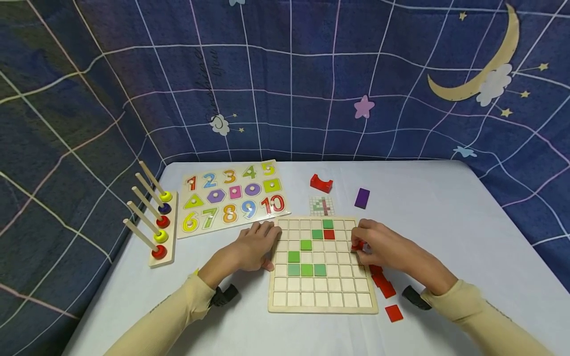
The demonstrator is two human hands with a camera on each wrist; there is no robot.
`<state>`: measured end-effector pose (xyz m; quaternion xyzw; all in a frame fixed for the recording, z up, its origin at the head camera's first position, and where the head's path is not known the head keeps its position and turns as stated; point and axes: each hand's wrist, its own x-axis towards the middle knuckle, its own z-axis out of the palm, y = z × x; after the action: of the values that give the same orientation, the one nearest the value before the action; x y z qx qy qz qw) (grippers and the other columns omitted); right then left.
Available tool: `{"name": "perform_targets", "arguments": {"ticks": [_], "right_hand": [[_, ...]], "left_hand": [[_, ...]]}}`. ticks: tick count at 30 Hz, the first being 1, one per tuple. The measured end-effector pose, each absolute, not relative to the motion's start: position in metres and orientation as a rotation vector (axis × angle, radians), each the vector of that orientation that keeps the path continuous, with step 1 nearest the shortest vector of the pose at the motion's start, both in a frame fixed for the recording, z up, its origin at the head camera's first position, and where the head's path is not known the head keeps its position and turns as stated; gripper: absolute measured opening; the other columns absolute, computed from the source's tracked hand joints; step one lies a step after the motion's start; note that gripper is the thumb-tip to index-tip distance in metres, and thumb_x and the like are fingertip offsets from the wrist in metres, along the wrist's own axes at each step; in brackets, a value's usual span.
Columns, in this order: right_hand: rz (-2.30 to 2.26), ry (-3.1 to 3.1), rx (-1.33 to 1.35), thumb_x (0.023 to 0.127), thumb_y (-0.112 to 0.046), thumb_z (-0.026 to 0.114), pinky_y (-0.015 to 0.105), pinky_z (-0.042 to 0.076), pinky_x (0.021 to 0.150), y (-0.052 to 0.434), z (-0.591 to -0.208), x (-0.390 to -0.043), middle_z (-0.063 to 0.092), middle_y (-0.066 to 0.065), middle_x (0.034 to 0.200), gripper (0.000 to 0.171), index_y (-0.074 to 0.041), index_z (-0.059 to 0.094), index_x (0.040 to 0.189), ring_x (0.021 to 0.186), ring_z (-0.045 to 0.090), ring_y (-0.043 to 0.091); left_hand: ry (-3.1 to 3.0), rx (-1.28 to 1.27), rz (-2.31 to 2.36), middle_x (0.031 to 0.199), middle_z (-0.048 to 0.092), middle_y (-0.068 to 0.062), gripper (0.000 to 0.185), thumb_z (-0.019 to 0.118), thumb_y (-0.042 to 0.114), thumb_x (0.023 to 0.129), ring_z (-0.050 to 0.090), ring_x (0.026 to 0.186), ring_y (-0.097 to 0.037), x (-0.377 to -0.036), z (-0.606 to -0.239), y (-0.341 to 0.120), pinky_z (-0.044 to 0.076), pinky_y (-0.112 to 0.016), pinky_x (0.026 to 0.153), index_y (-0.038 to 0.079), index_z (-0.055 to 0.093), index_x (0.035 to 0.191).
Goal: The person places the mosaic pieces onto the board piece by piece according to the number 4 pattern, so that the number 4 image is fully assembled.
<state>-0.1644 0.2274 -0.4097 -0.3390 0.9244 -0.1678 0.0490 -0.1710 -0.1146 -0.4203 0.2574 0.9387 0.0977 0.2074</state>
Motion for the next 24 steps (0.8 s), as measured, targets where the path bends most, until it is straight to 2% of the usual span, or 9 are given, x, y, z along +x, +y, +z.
{"name": "perform_targets", "arguments": {"ticks": [10, 18, 24], "right_hand": [[-0.482, 2.721, -1.228, 0.086, 0.003, 0.075, 0.021, 0.044, 0.069, 0.191, -0.421, -0.179, 0.059, 0.002, 0.087, 0.016, -0.01, 0.066, 0.09, 0.083, 0.048, 0.011], [-0.495, 2.75, -1.376, 0.086, 0.012, 0.078, 0.024, 0.049, 0.072, 0.184, -0.429, -0.182, 0.062, 0.001, 0.08, 0.022, -0.008, 0.072, 0.079, 0.08, 0.05, 0.011], [-0.431, 2.811, -1.371, 0.085, 0.011, 0.081, 0.022, 0.052, 0.069, 0.175, -0.426, -0.179, 0.064, 0.001, 0.079, 0.019, -0.006, 0.077, 0.079, 0.076, 0.054, 0.011]], "left_hand": [[2.616, 0.731, 0.296, 0.165, 0.033, -0.023, 0.081, 0.08, 0.03, 0.094, 0.034, 0.148, -0.044, -0.17, -0.425, -0.115, 0.033, -0.069, 0.121, 0.006, 0.033, 0.156], [2.606, 0.714, 0.263, 0.165, 0.033, -0.019, 0.084, 0.08, 0.032, 0.093, 0.033, 0.149, -0.041, -0.173, -0.424, -0.113, 0.033, -0.067, 0.121, 0.007, 0.033, 0.158], [2.611, 0.699, 0.264, 0.162, 0.035, -0.019, 0.083, 0.082, 0.031, 0.092, 0.035, 0.146, -0.041, -0.173, -0.423, -0.114, 0.034, -0.068, 0.119, 0.007, 0.034, 0.155]]}}
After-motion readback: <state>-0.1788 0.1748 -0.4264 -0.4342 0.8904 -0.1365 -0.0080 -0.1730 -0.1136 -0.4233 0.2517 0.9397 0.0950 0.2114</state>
